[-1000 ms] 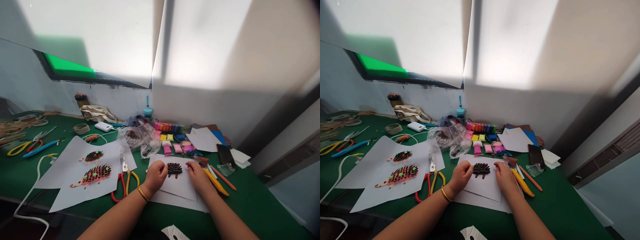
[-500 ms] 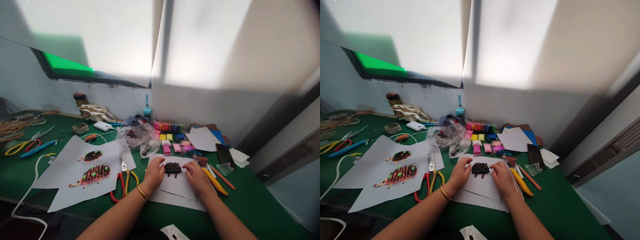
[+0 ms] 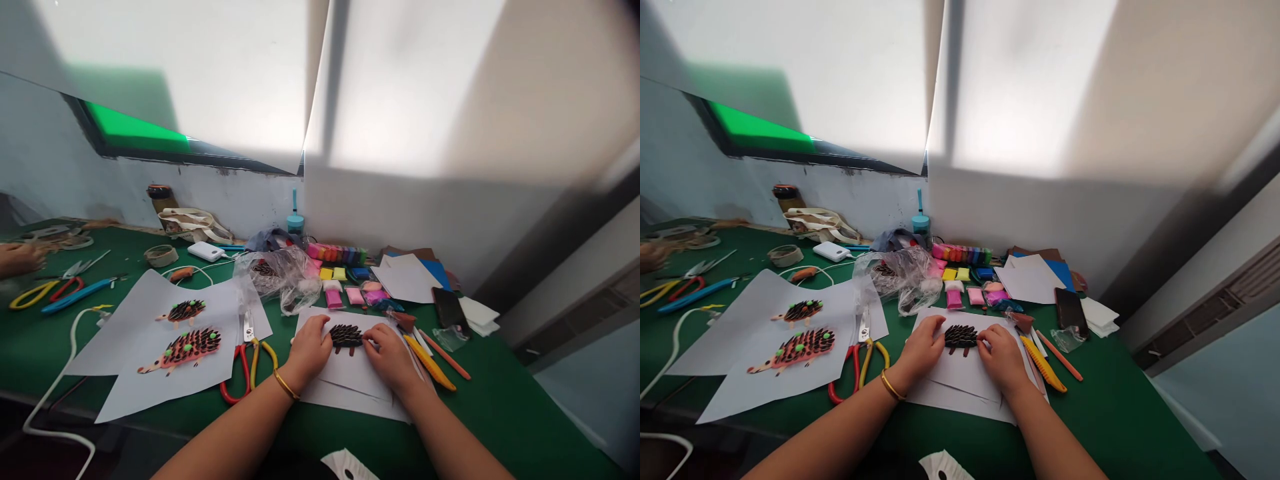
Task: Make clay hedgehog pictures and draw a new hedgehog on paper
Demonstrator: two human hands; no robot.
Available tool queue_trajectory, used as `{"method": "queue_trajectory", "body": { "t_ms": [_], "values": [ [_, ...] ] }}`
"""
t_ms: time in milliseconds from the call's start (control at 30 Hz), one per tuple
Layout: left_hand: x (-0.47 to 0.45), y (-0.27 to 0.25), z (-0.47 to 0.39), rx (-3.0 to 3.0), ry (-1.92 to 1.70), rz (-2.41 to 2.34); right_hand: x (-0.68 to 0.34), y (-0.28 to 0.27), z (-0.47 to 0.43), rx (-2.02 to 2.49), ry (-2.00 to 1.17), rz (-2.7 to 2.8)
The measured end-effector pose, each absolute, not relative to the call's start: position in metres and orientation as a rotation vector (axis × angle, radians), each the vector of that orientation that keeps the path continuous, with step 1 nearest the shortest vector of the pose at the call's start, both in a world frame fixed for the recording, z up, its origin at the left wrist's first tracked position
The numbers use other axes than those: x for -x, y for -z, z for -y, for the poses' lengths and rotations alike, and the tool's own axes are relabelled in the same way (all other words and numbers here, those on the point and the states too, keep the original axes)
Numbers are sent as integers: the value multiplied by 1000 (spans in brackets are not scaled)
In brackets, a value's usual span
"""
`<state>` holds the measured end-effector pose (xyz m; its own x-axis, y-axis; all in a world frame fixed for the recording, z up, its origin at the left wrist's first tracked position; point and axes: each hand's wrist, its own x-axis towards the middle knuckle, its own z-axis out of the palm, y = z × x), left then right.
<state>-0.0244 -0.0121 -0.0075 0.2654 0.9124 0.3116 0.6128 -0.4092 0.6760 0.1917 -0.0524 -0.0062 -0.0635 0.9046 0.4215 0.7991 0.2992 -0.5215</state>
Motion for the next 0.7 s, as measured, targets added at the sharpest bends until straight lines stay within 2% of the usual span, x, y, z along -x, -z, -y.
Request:
{"method": "queue_trajectory", "body": {
  "t_ms": [333,700],
  "values": [
    [23,8,20,-2347,-779,-1304,-188,8,51,1575,-62,1974],
    [24,10,20,-2357,-765,-1306,-193,5,54,1528,-117,1871]
  ]
}}
